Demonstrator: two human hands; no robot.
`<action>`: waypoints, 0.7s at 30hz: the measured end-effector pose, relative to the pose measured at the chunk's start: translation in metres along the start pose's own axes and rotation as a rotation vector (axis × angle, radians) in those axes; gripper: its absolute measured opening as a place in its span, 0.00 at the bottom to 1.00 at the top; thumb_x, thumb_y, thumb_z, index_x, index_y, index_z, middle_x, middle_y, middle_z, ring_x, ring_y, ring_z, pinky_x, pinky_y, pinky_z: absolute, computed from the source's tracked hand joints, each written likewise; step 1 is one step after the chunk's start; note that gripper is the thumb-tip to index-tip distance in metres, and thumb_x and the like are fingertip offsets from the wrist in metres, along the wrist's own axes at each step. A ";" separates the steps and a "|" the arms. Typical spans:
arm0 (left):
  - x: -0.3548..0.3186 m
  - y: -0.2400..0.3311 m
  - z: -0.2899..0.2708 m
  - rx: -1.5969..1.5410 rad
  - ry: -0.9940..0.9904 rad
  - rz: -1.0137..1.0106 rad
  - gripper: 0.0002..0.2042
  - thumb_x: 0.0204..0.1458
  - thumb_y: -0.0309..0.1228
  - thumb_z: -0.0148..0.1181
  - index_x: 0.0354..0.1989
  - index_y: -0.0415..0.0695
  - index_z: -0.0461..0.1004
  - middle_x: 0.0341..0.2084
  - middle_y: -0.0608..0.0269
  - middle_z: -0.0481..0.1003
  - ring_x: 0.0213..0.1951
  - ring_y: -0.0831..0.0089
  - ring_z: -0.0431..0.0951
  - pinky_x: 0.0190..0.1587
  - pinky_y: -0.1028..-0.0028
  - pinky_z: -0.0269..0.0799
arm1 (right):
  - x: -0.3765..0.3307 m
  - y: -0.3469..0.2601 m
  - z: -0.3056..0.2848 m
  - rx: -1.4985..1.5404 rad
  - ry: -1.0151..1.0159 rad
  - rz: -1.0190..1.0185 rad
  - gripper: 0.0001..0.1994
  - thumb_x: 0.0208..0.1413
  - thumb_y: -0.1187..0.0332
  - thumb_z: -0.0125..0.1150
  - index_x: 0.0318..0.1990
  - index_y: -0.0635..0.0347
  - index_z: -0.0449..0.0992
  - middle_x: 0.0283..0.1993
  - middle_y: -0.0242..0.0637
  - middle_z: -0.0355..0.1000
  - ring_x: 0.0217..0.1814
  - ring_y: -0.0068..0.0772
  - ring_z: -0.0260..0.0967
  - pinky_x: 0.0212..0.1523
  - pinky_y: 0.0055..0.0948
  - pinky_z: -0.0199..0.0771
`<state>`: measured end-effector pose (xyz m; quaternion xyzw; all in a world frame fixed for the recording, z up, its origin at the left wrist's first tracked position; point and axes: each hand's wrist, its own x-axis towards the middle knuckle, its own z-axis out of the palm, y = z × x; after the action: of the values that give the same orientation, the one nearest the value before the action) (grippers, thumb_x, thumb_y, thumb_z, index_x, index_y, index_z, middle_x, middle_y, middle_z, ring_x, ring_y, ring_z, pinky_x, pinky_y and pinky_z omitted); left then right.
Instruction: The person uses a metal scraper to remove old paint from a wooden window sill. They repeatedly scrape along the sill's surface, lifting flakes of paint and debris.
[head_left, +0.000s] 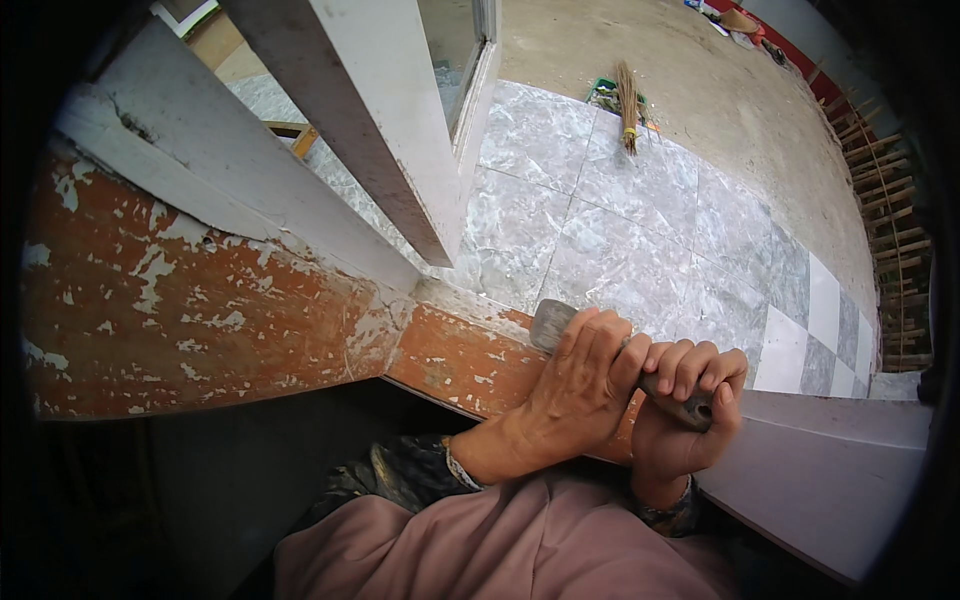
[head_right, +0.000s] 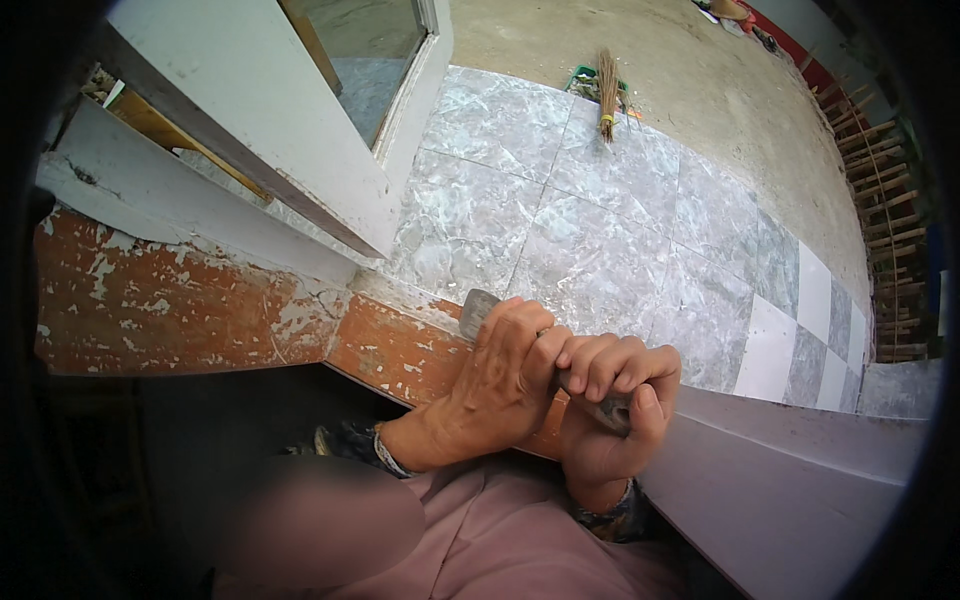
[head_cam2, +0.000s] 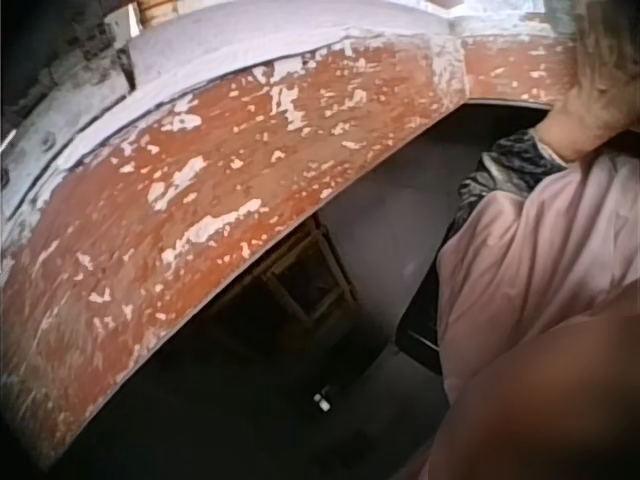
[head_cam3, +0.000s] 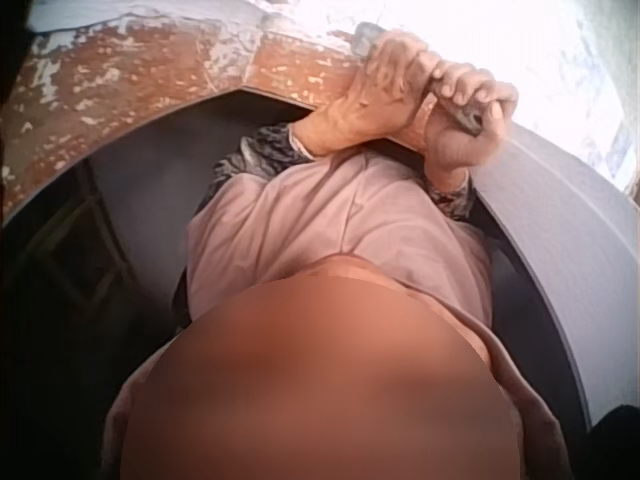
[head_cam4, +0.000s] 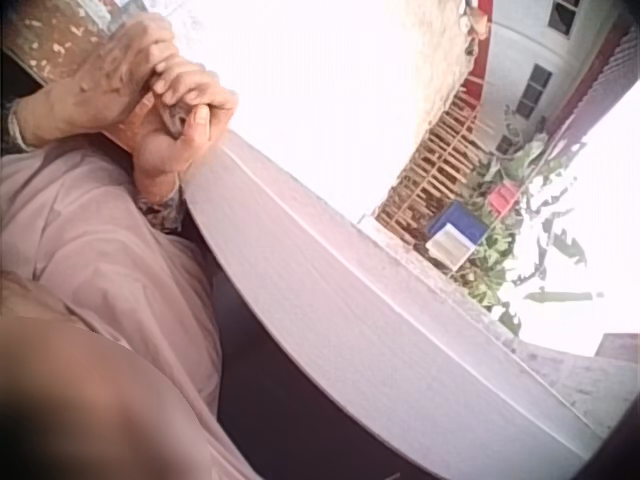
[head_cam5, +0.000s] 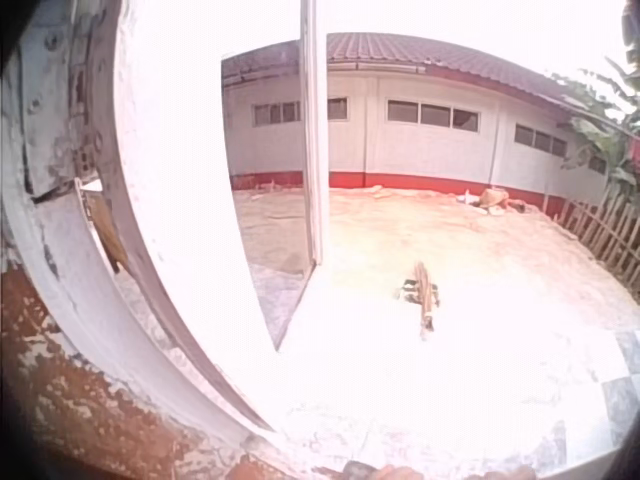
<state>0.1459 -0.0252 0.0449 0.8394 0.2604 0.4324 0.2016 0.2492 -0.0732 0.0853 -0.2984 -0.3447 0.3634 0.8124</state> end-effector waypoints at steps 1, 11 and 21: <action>0.000 0.000 0.001 0.011 -0.002 -0.003 0.23 0.47 0.23 0.59 0.53 0.40 0.63 0.46 0.51 0.65 0.52 0.53 0.67 0.61 0.52 0.62 | 0.000 0.001 0.000 0.007 0.031 0.014 0.07 0.63 0.63 0.42 0.36 0.56 0.60 0.26 0.35 0.61 0.31 0.31 0.61 0.44 0.41 0.66; 0.002 0.002 0.006 0.060 0.000 0.007 0.23 0.46 0.23 0.59 0.54 0.41 0.63 0.47 0.51 0.63 0.54 0.51 0.66 0.62 0.51 0.60 | 0.005 0.000 -0.007 0.059 -0.011 0.009 0.07 0.58 0.65 0.41 0.37 0.57 0.62 0.25 0.33 0.59 0.30 0.29 0.58 0.43 0.39 0.66; 0.005 0.002 0.017 0.182 0.026 -0.013 0.24 0.47 0.25 0.59 0.55 0.40 0.62 0.47 0.49 0.63 0.55 0.49 0.65 0.64 0.50 0.57 | 0.009 0.009 -0.003 0.222 0.236 0.119 0.16 0.71 0.55 0.40 0.37 0.57 0.66 0.29 0.33 0.62 0.34 0.28 0.62 0.47 0.37 0.68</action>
<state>0.1629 -0.0255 0.0392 0.8469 0.3064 0.4165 0.1238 0.2529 -0.0617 0.0802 -0.2673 -0.1865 0.4094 0.8522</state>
